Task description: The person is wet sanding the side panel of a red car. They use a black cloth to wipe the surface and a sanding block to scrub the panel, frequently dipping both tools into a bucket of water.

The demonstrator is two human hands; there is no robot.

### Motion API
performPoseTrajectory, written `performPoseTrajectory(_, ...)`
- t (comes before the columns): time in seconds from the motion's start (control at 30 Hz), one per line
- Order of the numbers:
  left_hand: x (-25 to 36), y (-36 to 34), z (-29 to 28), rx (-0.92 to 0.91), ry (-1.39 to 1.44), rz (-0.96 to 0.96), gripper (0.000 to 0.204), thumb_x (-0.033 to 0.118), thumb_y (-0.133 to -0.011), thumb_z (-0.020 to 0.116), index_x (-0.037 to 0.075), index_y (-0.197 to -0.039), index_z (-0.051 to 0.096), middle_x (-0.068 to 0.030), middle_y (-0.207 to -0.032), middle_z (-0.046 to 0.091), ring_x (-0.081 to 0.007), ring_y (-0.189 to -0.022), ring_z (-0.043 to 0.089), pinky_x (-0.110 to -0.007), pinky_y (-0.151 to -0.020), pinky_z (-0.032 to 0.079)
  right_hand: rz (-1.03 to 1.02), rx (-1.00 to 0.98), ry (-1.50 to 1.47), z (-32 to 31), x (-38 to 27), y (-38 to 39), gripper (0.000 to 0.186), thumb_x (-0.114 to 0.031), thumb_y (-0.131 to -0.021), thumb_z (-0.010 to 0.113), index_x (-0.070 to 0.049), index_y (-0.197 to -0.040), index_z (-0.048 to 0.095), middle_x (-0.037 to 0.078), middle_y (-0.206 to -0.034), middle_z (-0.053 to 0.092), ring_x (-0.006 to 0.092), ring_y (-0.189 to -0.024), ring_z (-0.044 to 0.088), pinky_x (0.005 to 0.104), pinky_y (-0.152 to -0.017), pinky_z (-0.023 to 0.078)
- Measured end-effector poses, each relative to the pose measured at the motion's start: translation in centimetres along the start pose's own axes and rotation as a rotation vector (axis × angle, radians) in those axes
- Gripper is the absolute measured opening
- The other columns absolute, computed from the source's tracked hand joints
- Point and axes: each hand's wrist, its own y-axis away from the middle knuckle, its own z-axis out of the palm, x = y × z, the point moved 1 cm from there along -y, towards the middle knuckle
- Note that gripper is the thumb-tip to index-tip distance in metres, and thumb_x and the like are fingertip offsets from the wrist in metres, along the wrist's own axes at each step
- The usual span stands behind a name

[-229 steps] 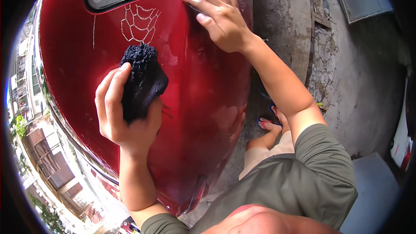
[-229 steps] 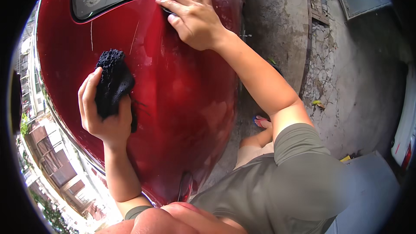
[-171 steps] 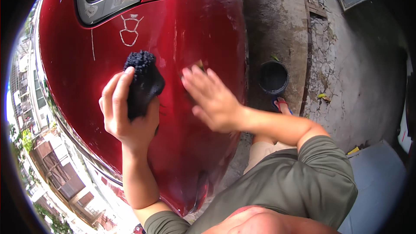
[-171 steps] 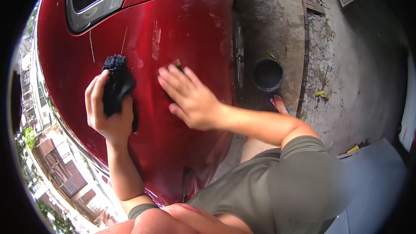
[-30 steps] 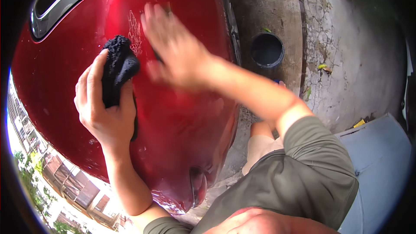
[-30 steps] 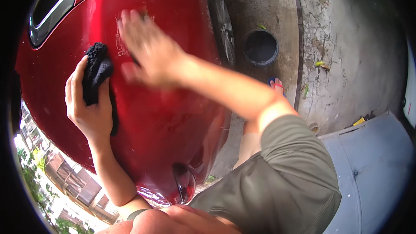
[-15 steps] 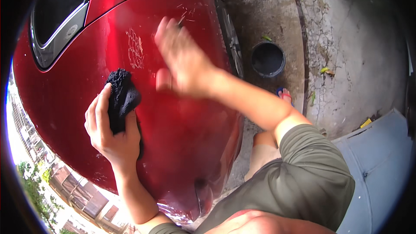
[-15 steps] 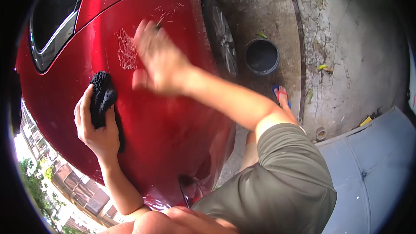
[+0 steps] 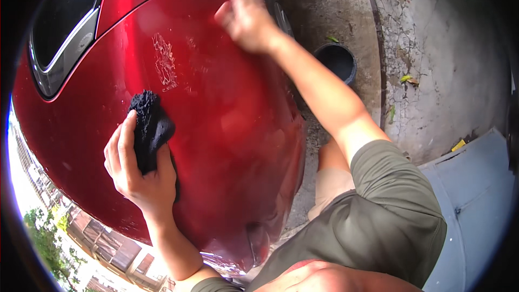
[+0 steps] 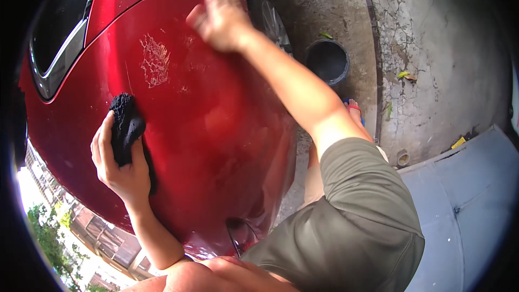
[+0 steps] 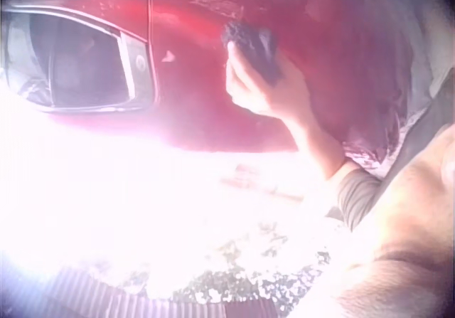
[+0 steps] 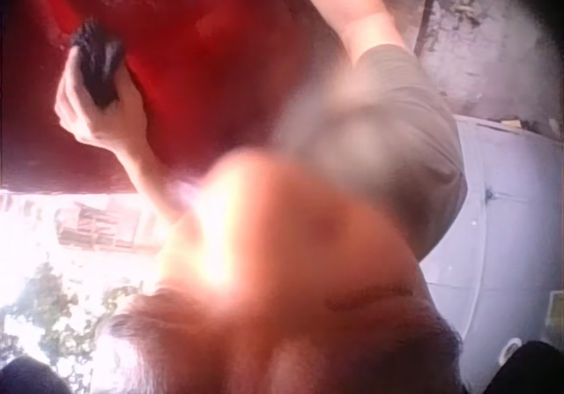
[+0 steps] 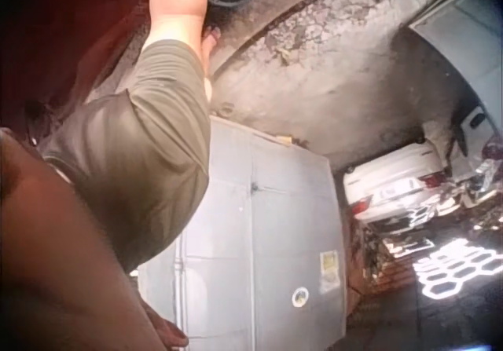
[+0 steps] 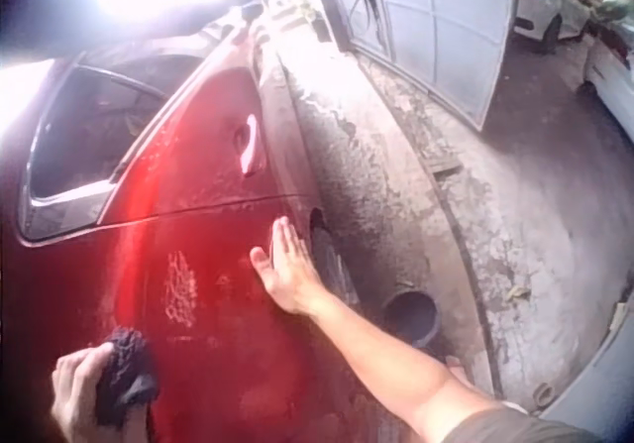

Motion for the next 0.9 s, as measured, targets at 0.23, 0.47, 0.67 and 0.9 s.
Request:
performPoseTrajectory(0.23, -1.2, 0.1, 0.2, -0.01, -0.05, -0.013, 0.055, 0.012, -0.076, 0.077, 0.003, -0.13, 0.07, -0.0136, -0.119, 0.072, -0.0344, -0.108, 0.068, -0.045, -0.099, 0.049, -0.273, -0.48, 0.025, -0.5, -8.8, 13.8, 0.112, -0.081, -0.096, 0.035, 0.004, -0.165, 0.012, 0.033, -0.17, 0.012, 0.047, -0.16, 0.013, 0.06, -0.127, 0.011)
performPoseTrajectory(0.47, -1.7, 0.5, 1.4, -0.022, -0.046, -0.037, 0.053, 0.012, -0.077, 0.076, 0.004, -0.129, 0.07, -0.0133, -0.12, 0.072, -0.0337, -0.106, 0.068, -0.044, -0.098, 0.049, -0.154, -0.157, 0.17, 1.0, -6.7, 9.1, 0.092, -0.061, -0.107, 0.036, 0.009, -0.163, 0.015, 0.038, -0.168, 0.012, 0.0463, -0.159, 0.016, 0.0593, -0.128, 0.014)
performPoseTrajectory(0.67, -0.4, -0.3, 1.7, -0.06, -0.019, -0.015, 0.055, 0.007, -0.077, 0.076, 0.004, -0.131, 0.069, -0.014, -0.122, 0.071, -0.0342, -0.112, 0.067, -0.045, -0.102, 0.049, -0.08, 0.0, -0.08, 0.6, -2.6, 9.1, 0.067, -0.032, -0.108, 0.049, 0.0, -0.163, 0.029, 0.025, -0.17, 0.025, 0.0385, -0.159, 0.023, 0.0549, -0.128, 0.019)
performPoseTrajectory(0.9, 0.0, 0.0, 0.5, -0.019, -0.029, -0.06, 0.059, -0.004, -0.075, 0.075, 0.005, -0.132, 0.068, -0.0158, -0.126, 0.07, -0.0357, -0.116, 0.067, -0.046, -0.102, 0.053, 0.511, 0.141, -1.461, -7.3, 1.1, 6.8, 0.061, -0.029, -0.105, 0.047, -0.007, -0.162, 0.039, 0.016, -0.167, 0.038, 0.0257, -0.154, 0.036, 0.0501, -0.123, 0.03)
